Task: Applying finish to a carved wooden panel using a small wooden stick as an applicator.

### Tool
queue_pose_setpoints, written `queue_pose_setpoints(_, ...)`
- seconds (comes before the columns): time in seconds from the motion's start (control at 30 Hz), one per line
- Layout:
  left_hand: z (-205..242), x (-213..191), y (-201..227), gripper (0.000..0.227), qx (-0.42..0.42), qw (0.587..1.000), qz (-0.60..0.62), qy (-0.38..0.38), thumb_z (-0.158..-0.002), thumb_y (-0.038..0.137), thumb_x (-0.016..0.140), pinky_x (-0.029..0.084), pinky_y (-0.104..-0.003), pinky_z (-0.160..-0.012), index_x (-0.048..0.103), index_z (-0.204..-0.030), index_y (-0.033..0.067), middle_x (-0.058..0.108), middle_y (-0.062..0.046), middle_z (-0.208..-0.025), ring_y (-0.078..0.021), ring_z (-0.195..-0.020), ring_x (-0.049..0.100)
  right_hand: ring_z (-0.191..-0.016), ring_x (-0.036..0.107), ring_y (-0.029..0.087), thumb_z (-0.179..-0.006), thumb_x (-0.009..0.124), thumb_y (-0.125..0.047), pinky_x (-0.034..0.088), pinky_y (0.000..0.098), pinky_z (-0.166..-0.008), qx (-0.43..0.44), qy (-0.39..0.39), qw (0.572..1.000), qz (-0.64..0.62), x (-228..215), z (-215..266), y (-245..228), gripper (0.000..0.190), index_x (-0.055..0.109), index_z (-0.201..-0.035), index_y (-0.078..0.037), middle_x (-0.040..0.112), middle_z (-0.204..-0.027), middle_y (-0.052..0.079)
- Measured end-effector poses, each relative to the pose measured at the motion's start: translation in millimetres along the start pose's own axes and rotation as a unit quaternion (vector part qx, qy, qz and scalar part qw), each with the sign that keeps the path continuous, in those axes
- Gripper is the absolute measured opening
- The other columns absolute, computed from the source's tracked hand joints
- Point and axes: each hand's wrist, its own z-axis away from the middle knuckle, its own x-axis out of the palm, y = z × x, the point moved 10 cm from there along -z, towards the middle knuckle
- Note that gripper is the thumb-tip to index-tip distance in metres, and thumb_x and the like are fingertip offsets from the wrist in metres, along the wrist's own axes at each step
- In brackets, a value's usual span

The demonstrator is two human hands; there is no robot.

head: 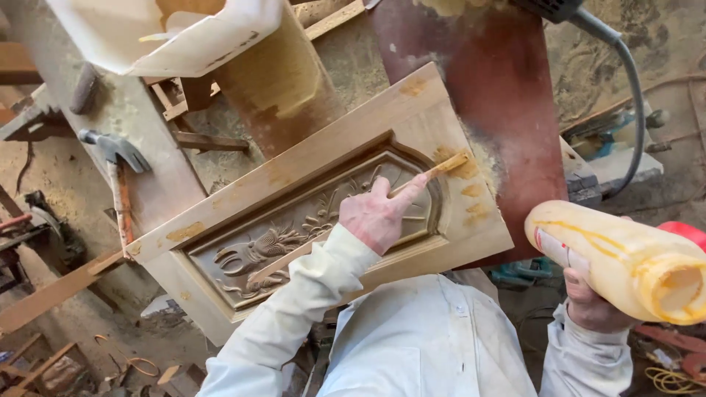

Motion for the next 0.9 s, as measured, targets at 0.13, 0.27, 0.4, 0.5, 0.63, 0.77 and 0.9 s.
queue_pose_setpoints(0.13,32,-5,-12,0.064,-0.016,0.998,0.052,-0.016,-0.094,0.011,0.058,0.036,-0.043,-0.028,0.051,-0.149,0.0426,0.046,-0.003,-0.084,-0.0264,-0.038,0.046,-0.154,0.03,0.052,-0.083,0.057,0.005,0.03,0.0671,-0.135,-0.017,-0.027,0.999,0.028,-1,-6,0,0.097,0.011,-0.168,-0.005,0.024,-0.168,0.033)
queue_pose_setpoints(0.27,44,-12,-4,0.068,-0.017,0.99,0.137,-0.002,-0.092,0.005,0.056,0.037,-0.041,-0.032,0.05,-0.152,0.0359,0.039,-0.003,-0.086,-0.0243,-0.045,0.044,-0.15,0.03,0.053,-0.075,0.058,0.007,0.03,0.0703,-0.133,-0.03,-0.029,0.999,0.01,-2,-10,-4,0.1,0.014,-0.165,0.007,0.025,-0.163,0.037)
queue_pose_setpoints(0.4,17,-12,26,0.066,0.021,0.988,0.15,0.029,-0.095,0.005,0.056,0.034,-0.04,-0.029,0.048,-0.155,0.0327,0.042,-0.004,-0.087,-0.0221,-0.042,0.04,-0.155,0.034,0.052,-0.084,0.057,-0.015,0.033,0.063,-0.134,-0.051,-0.041,0.99,0.125,-3,-9,-4,0.098,0.01,-0.169,-0.004,0.026,-0.169,0.033)
queue_pose_setpoints(0.5,6,-30,26,0.059,0.008,0.981,0.146,0.124,-0.093,0.019,0.058,0.057,-0.042,-0.057,0.052,-0.147,0.0433,0.044,0.0,-0.085,-0.0261,-0.056,0.065,-0.151,0.036,0.052,-0.074,0.062,-0.011,0.035,0.0626,-0.129,-0.038,-0.025,0.993,0.108,-16,-10,3,0.108,0.01,-0.169,-0.003,0.028,-0.165,0.035)
queue_pose_setpoints(0.63,16,-35,0,0.053,-0.004,0.988,0.116,0.104,-0.091,0.019,0.059,0.054,-0.043,-0.049,0.06,-0.139,0.0404,0.047,0.0,-0.081,-0.0269,-0.051,0.065,-0.141,0.041,0.05,-0.054,0.074,0.0,0.04,0.0616,-0.118,0.02,0.013,0.998,0.055,-31,-3,15,0.13,0.011,-0.168,0.001,0.033,-0.158,0.037)
queue_pose_setpoints(0.77,11,-52,-36,0.047,-0.016,0.986,0.13,0.104,-0.099,0.028,0.048,0.056,-0.04,-0.049,0.057,-0.142,0.0443,0.042,0.0,-0.081,-0.0289,-0.05,0.062,-0.137,0.043,0.057,-0.048,0.076,0.002,0.042,0.0678,-0.112,0.017,0.012,0.998,0.067,-20,-15,-4,0.136,0.009,-0.167,0.002,0.03,-0.155,0.04)
queue_pose_setpoints(0.9,-24,-62,-60,0.052,-0.029,0.986,0.059,0.154,-0.101,0.027,0.048,0.055,-0.035,-0.05,0.051,-0.149,0.0465,0.041,0.003,-0.083,-0.0243,-0.048,0.059,-0.137,0.038,0.051,-0.044,0.082,0.003,0.04,0.0674,-0.114,0.004,0.007,0.995,0.098,0,-26,-28,0.141,0.01,-0.164,0.002,0.024,-0.159,0.036)
